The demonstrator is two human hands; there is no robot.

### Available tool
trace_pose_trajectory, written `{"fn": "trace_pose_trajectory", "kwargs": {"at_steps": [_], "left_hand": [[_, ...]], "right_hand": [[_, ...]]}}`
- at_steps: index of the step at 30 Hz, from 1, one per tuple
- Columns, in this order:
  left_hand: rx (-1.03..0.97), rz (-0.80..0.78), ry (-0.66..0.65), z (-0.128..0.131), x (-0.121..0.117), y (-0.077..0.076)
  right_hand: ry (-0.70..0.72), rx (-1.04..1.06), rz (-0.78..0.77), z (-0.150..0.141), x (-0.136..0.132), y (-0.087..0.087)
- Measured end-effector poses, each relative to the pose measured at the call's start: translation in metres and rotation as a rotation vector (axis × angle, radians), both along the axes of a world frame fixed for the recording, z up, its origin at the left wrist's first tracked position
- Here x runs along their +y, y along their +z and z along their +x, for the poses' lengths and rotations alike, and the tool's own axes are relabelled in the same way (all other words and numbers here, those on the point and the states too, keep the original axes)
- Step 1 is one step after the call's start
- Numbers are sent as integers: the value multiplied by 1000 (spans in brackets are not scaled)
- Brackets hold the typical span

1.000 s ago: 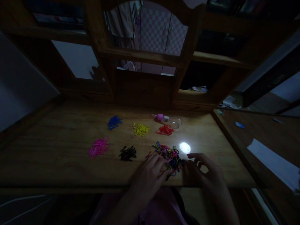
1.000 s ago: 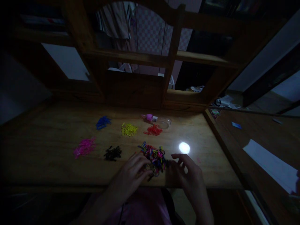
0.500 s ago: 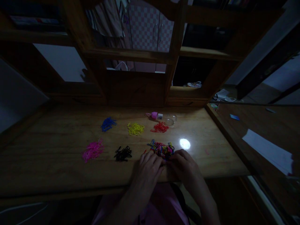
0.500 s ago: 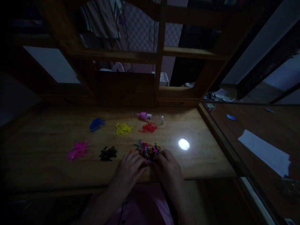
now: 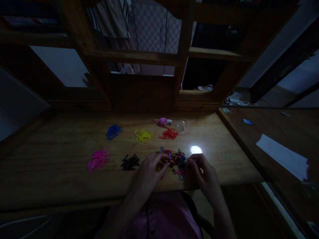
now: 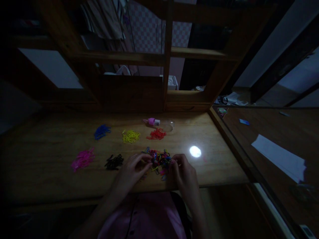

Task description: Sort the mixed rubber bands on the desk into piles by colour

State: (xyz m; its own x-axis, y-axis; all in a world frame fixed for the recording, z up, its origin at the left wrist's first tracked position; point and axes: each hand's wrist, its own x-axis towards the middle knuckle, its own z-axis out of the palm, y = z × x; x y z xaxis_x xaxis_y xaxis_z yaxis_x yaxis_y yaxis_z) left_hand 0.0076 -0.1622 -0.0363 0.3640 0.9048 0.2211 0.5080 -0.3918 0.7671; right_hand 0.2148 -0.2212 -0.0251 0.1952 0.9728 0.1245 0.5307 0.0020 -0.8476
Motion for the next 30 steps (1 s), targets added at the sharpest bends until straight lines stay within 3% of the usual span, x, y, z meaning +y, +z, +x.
{"fn": "trace_pose_trajectory", "kwargs": {"at_steps": [5, 15, 18, 24, 27, 30], "left_hand": [[-39, -27, -9, 2, 2, 1], [-271, -165, 42, 2, 6, 3], [-426, -324, 85, 1, 7, 5], [-824, -713, 134, 0, 10, 13], [-1156, -949, 141, -1, 12, 15], [-1360, -1136, 186, -3, 14, 18]], "right_hand": [[-47, 117, 19, 3, 0, 3], [-108, 135, 1, 2, 0, 4], [-76, 81, 48, 1, -1, 4], [155, -181, 166, -9, 5, 2], [179, -342, 183, -17, 11, -2], [157, -457, 195, -22, 15, -7]]}}
